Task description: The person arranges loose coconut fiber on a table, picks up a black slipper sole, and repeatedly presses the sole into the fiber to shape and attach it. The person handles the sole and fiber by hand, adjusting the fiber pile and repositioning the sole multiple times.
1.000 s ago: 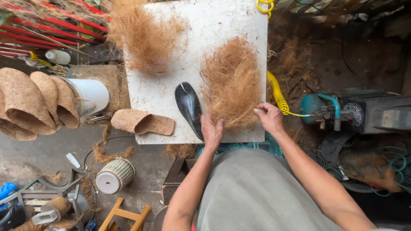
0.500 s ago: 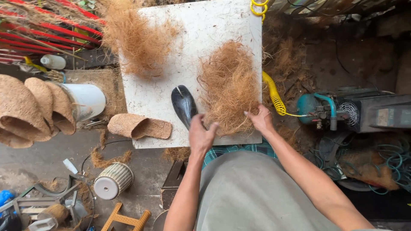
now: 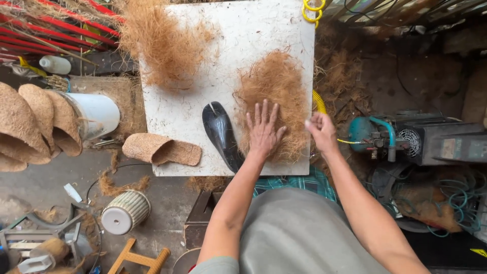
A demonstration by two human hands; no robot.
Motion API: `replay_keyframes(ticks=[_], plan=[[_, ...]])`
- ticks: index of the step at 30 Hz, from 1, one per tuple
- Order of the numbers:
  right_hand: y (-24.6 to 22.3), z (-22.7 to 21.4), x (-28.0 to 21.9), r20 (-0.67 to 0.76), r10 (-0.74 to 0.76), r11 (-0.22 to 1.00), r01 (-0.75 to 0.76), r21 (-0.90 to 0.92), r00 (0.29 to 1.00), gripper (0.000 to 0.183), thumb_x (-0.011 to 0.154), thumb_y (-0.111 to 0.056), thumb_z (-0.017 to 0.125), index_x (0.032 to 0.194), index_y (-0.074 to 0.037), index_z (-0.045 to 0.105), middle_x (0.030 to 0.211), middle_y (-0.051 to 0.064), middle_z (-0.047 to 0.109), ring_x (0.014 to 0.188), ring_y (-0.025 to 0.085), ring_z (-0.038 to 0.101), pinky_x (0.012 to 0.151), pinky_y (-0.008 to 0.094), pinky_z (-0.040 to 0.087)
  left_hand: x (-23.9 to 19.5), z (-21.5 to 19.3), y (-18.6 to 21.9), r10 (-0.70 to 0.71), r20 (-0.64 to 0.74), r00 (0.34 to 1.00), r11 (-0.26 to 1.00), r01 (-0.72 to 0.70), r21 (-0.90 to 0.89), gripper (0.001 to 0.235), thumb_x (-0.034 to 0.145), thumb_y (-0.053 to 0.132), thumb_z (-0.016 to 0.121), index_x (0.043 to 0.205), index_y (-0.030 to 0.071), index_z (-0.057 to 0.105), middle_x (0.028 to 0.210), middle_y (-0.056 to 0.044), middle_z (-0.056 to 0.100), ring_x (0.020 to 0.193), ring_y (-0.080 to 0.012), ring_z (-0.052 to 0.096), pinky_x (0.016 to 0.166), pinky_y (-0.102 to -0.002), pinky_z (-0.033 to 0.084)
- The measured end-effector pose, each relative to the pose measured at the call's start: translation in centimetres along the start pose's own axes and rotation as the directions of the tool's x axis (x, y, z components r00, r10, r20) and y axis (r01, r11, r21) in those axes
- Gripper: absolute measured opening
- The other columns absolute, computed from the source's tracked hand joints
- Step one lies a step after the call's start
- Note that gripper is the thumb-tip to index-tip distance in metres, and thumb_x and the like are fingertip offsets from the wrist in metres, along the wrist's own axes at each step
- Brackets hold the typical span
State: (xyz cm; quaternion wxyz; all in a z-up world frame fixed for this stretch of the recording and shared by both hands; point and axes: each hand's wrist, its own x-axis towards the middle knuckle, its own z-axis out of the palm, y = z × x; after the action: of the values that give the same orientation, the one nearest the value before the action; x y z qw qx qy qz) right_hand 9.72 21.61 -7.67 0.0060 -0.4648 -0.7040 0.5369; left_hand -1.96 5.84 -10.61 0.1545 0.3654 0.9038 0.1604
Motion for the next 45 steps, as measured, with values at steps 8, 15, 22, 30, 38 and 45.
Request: replay_keyframes(ticks=[8, 15, 22, 30, 38, 45], plan=[[-0.1, 4.7, 8.4, -0.044, -0.197, 0.958, 0.182, -0.221, 0.980, 0.028, 0.086, -0.029, 0.075, 0.106, -0.009, 0.071, 0.097, 0.016, 0.068, 0.098, 0.033, 0.066, 0.084, 0.045, 0.049, 1.0, 4.0, -1.4, 0.033, -0.104, 0.994, 0.996, -0.024, 0.083, 0.077, 0.092, 0.059, 0.053, 0.159, 0.038, 0.019, 0.169, -0.007, 0.010, 0.154, -0.0346, 0.008, 0.118, -0.066, 0.010], [-2.2, 3.7, 7.6, 0.008, -0.104, 0.985, 0.104, -0.137, 0.995, 0.070, 0.085, -0.037, 0.078, 0.140, -0.006, 0.048, 0.128, 0.025, 0.060, 0.124, 0.041, 0.055, 0.103, 0.051, 0.044, 1.0, 1.8, -2.3, 0.009, -0.164, 0.986, 0.999, -0.017, -0.046, 0.077, 0.092, 0.055, 0.056, 0.158, 0.033, 0.023, 0.169, -0.008, 0.010, 0.154, -0.0345, 0.009, 0.117, -0.066, 0.010], [-3.8, 6.0, 9.0, 0.019, -0.037, 0.969, 0.031, 0.244, 0.999, 0.026, 0.086, -0.009, 0.074, 0.113, -0.009, 0.073, 0.106, 0.012, 0.073, 0.100, 0.019, 0.067, 0.090, 0.037, 0.053, 4.6, -1.3, -2.7, -0.622, -0.260, 0.739, 0.647, 0.297, -0.703, 0.115, 0.069, 0.034, 0.086, 0.158, 0.012, 0.016, 0.160, -0.028, 0.013, 0.148, -0.0455, 0.018, 0.116, -0.061, 0.021], [-3.3, 6.5, 11.6, -0.030, -0.150, 0.958, 0.153, 0.244, 0.988, 0.024, 0.091, -0.006, 0.069, 0.115, -0.008, 0.073, 0.109, 0.012, 0.073, 0.105, 0.018, 0.066, 0.094, 0.038, 0.052, 7.3, -3.4, -5.8, -0.583, -0.233, 0.779, 0.528, 0.144, -0.837, 0.100, 0.075, -0.005, 0.069, 0.159, 0.016, 0.018, 0.150, -0.032, 0.038, 0.121, -0.0492, 0.056, 0.105, -0.062, 0.042], [-4.9, 2.4, 11.8, -0.285, -0.210, 0.969, 0.238, 0.066, 0.935, 0.036, 0.093, -0.017, 0.068, 0.126, -0.003, 0.061, 0.116, 0.019, 0.063, 0.109, 0.028, 0.059, 0.094, 0.044, 0.048, 7.4, -9.5, -7.0, -0.633, -0.129, 0.763, 0.439, 0.217, -0.872, 0.104, 0.072, 0.061, 0.076, 0.152, 0.009, 0.035, 0.141, -0.025, 0.046, 0.125, -0.0385, 0.050, 0.103, -0.055, 0.045], [-9.0, 4.9, 14.3, -0.026, -0.164, 0.975, 0.166, 0.150, 0.986, 0.078, 0.097, -0.038, 0.073, 0.149, 0.005, 0.032, 0.135, 0.033, 0.048, 0.127, 0.048, 0.049, 0.107, 0.059, 0.039, 11.2, -9.3, -6.7, -0.662, 0.155, 0.733, 0.265, 0.423, -0.867, 0.105, 0.083, 0.058, 0.073, 0.158, 0.011, 0.017, 0.138, -0.027, 0.051, 0.124, -0.0444, 0.056, 0.103, -0.059, 0.046]])
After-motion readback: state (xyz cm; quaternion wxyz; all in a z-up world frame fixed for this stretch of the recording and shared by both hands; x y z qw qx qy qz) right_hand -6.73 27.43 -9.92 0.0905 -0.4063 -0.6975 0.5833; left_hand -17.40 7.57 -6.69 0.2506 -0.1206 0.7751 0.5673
